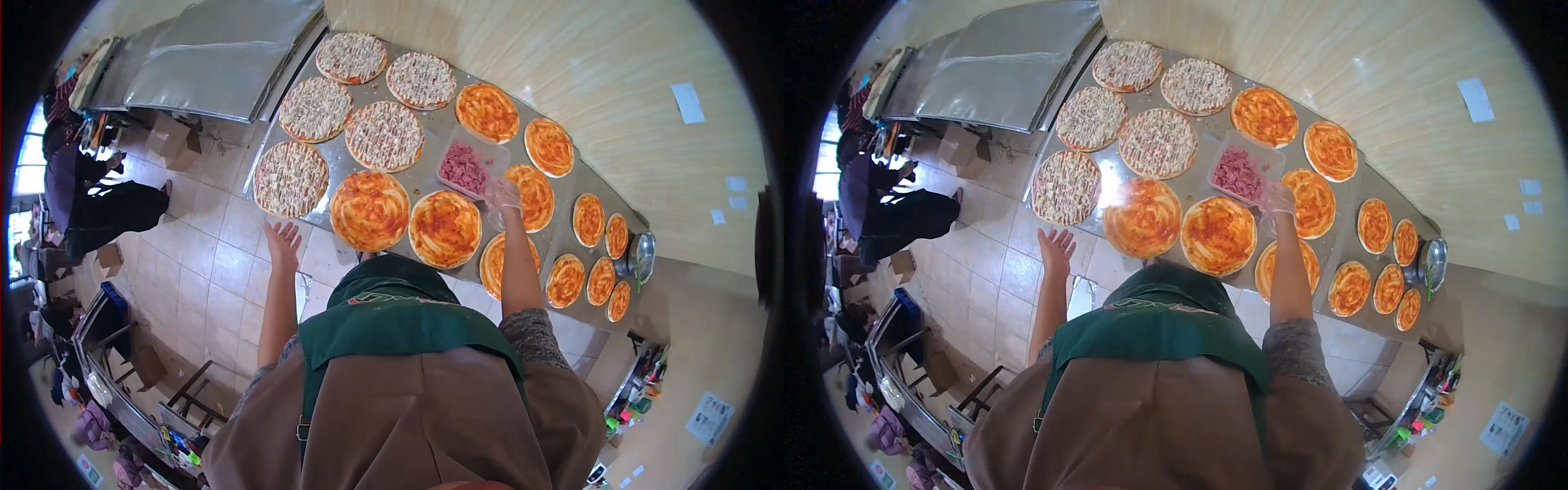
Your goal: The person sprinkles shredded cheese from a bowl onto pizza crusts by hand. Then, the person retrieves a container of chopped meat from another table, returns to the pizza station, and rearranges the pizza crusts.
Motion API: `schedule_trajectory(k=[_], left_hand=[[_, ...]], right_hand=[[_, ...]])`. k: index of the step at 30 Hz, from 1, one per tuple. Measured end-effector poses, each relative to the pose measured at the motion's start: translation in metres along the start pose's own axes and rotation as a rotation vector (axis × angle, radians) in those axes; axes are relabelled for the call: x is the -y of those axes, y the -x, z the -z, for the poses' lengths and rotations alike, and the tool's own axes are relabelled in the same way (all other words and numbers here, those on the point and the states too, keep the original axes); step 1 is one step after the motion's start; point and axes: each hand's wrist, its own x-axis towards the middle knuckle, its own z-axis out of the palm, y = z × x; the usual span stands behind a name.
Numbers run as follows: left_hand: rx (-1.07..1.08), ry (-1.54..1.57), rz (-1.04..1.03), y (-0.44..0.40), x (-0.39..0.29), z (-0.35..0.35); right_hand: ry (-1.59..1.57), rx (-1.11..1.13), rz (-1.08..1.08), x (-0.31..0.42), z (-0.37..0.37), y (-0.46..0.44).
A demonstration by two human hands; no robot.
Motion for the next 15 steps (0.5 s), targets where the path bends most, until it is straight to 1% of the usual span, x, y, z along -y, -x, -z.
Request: schedule_trajectory(k=[3,6,7,9,10,13,15], left_hand=[[-0.055,0.153,0.075,-0.023,-0.013,-0.014],[-0.190,0.254,0.077,-0.025,-0.014,-0.022],[-0.232,0.261,0.072,-0.023,-0.015,-0.024],[-0.177,0.339,0.083,-0.036,-0.007,-0.011],[-0.139,0.374,0.090,-0.040,-0.004,-0.007],[-0.095,0.355,-0.019,-0.036,-0.009,-0.014],[-0.017,0.376,-0.094,-0.033,-0.010,-0.018]], right_hand=[[-0.066,0.010,-0.056,0.021,0.001,0.014],[-0.106,0.064,0.077,-0.010,0.005,-0.012],[0.359,0.083,0.179,-0.011,0.017,-0.023],[0.885,-0.071,0.185,0.012,0.011,-0.013],[0.945,-0.244,0.072,0.040,0.005,0.013],[0.754,-0.581,0.105,0.072,-0.007,0.055],[0.753,-0.570,0.166,0.085,-0.004,0.065]])
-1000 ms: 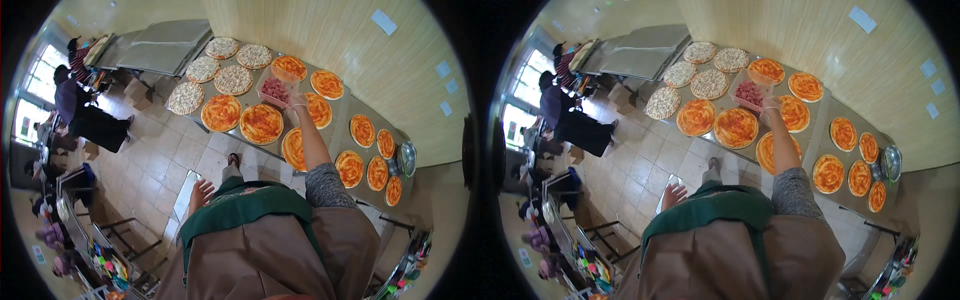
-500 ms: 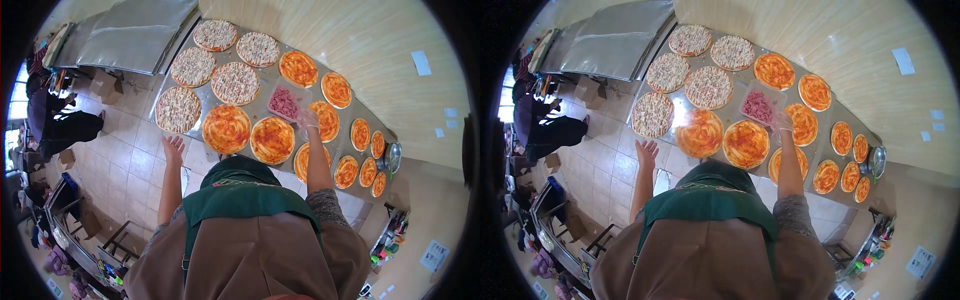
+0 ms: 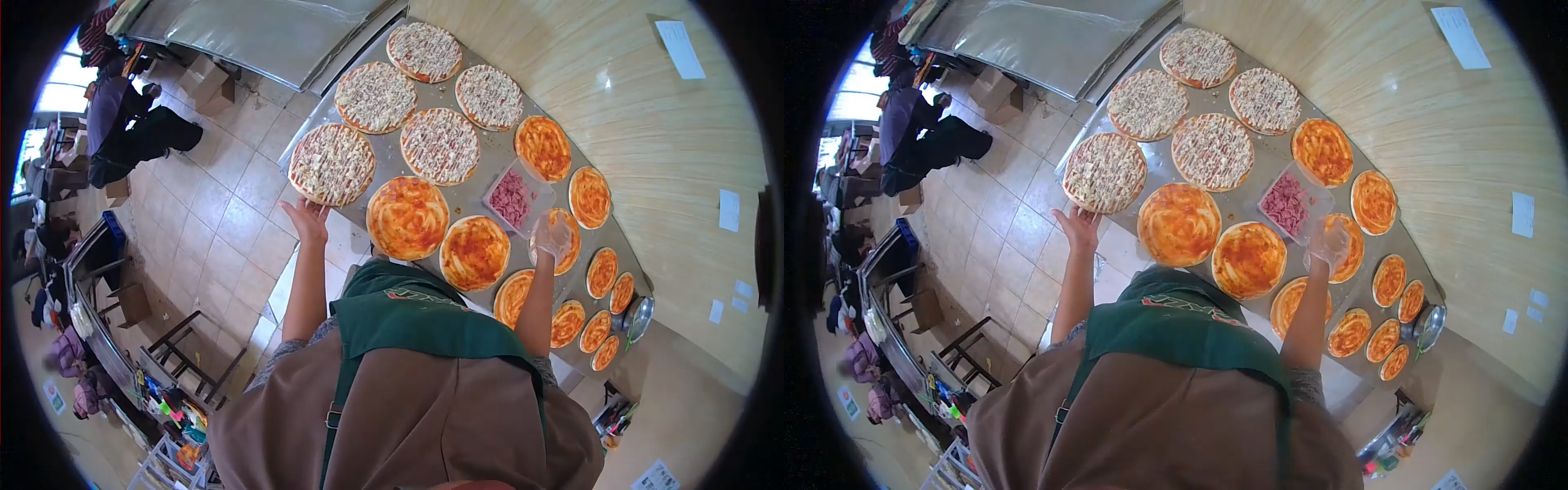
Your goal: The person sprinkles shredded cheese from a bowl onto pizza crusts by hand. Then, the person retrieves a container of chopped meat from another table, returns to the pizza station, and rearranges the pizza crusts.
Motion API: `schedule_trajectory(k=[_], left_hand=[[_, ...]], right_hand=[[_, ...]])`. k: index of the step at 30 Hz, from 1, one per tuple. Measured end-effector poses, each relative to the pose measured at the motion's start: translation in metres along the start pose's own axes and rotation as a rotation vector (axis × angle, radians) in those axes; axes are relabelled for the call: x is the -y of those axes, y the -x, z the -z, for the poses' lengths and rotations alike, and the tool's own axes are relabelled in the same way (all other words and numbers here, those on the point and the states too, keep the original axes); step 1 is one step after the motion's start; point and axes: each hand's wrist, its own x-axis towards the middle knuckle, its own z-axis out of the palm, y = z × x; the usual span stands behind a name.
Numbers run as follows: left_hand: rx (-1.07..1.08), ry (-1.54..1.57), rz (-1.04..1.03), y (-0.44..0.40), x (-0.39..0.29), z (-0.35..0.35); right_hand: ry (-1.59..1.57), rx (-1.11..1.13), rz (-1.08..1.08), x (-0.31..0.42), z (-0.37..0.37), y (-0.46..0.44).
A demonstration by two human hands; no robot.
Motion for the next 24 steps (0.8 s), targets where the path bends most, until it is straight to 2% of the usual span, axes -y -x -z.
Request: schedule_trajectory(k=[2,5,7,10,12,13,15,17,18,19,21,23,24], left_hand=[[0.117,0.079,-0.058,0.002,-0.001,-0.004],[0.289,0.160,-0.022,-0.006,0.001,0.000],[0.325,0.203,-0.007,-0.010,0.004,0.003],[0.331,0.191,-0.009,-0.004,0.002,-0.001],[0.331,0.164,-0.004,-0.001,-0.002,0.001],[0.174,0.055,0.009,0.000,-0.006,0.005],[-0.129,-0.165,0.026,0.002,-0.015,0.002],[-0.265,-0.439,-0.325,0.002,-0.007,-0.010],[-0.330,-0.569,-0.509,0.002,-0.002,-0.019],[-0.177,-0.593,-0.503,0.007,0.000,-0.035],[0.127,-0.638,-0.483,0.023,0.009,-0.076],[0.438,-0.852,-0.503,0.000,0.038,-0.101],[0.481,-0.892,-0.345,-0.029,0.061,-0.111]], right_hand=[[-0.057,-0.010,0.033,-0.005,-0.002,0.000],[-0.206,-0.018,0.048,-0.018,-0.011,-0.006],[-0.320,-0.018,0.045,-0.013,-0.004,-0.004],[-0.344,-0.102,0.161,-0.001,0.000,0.000],[-0.520,-0.015,0.252,0.031,0.009,0.015],[-0.608,0.028,0.296,0.051,0.010,0.023],[-0.892,0.266,0.404,0.063,-0.032,0.025],[-1.165,0.571,0.215,0.105,-0.021,0.041],[-1.196,0.630,0.118,0.115,-0.036,0.039],[-1.229,0.692,0.021,0.121,-0.059,0.034],[-0.860,0.449,0.139,0.123,-0.125,0.011],[-0.604,0.322,0.159,0.132,-0.136,0.005],[-0.537,0.314,0.129,0.143,-0.118,0.004]])
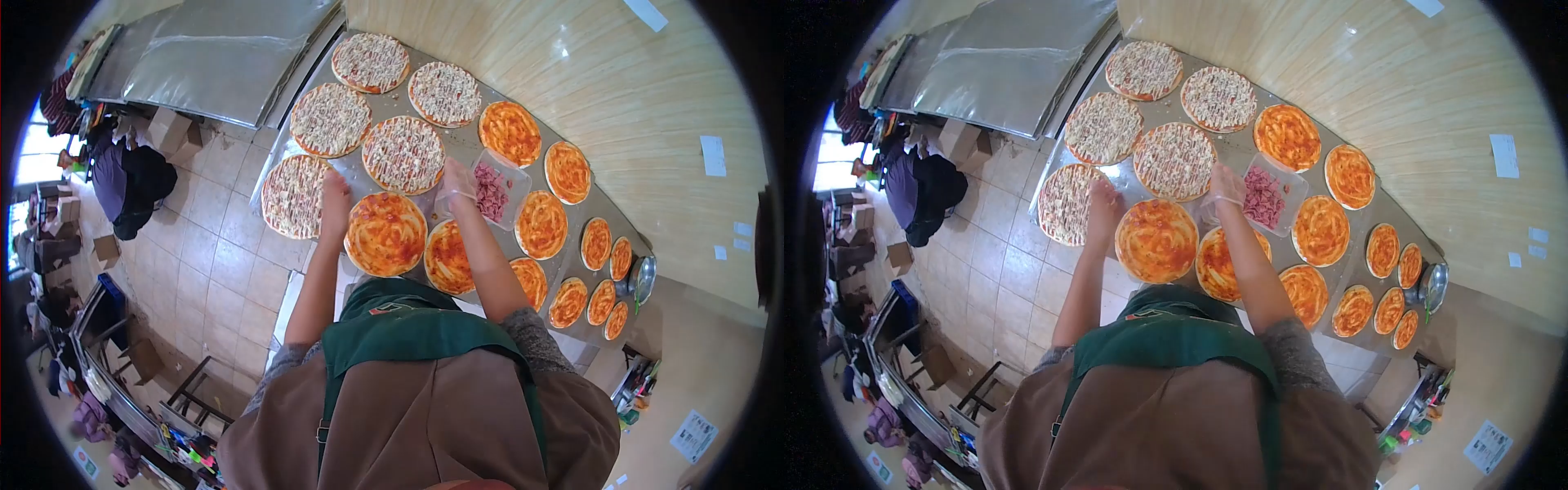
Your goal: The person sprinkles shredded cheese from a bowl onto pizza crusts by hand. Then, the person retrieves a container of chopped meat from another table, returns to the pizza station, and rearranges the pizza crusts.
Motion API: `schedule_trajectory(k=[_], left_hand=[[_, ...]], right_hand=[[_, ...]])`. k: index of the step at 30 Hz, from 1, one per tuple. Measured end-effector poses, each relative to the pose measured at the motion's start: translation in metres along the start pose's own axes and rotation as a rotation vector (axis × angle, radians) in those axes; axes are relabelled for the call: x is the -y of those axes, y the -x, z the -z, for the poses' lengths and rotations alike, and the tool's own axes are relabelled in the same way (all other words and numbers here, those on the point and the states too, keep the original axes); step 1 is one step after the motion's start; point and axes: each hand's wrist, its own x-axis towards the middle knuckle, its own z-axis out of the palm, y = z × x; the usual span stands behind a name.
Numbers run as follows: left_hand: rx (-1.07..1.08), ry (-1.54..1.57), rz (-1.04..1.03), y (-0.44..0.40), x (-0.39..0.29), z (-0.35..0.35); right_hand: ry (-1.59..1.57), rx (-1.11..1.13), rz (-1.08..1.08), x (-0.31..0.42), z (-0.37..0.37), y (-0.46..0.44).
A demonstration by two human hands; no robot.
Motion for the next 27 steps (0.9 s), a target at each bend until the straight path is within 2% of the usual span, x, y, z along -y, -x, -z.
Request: schedule_trajectory(k=[1,4,7,10,13,16,18,21,22,25,27], left_hand=[[0.103,0.009,0.123,-0.025,0.013,-0.014],[0.086,-0.346,0.314,-0.051,-0.024,-0.044],[0.007,-0.391,0.219,-0.061,-0.025,-0.061],[0.041,-0.163,0.330,-0.089,0.024,-0.063],[0.036,-0.022,0.322,-0.089,0.025,-0.067],[0.083,0.204,0.361,-0.074,0.001,-0.063],[0.101,0.465,0.401,-0.058,-0.023,-0.067],[0.286,0.751,0.383,-0.058,-0.012,-0.056],[0.315,0.791,0.373,-0.058,-0.010,-0.053],[0.369,0.887,0.334,-0.057,-0.012,-0.052],[0.365,0.909,0.295,-0.056,-0.016,-0.054]], right_hand=[[0.063,-0.013,-0.038,0.015,0.006,0.002],[-0.351,0.018,-0.391,0.030,0.001,-0.001],[-0.446,-0.016,-0.508,0.012,-0.018,-0.022],[-0.645,-0.004,-0.614,0.013,-0.021,-0.030],[-0.686,-0.016,-0.655,0.033,-0.014,-0.024],[-1.391,0.139,-0.601,0.027,-0.030,-0.030],[-1.416,0.204,-0.512,0.026,-0.025,-0.024],[-1.515,0.334,-0.433,0.025,-0.018,-0.019],[-1.558,0.384,-0.413,0.025,-0.017,-0.019],[-1.537,0.360,-0.563,0.050,0.008,-0.005],[-1.569,0.432,-0.482,0.056,0.017,-0.003]])
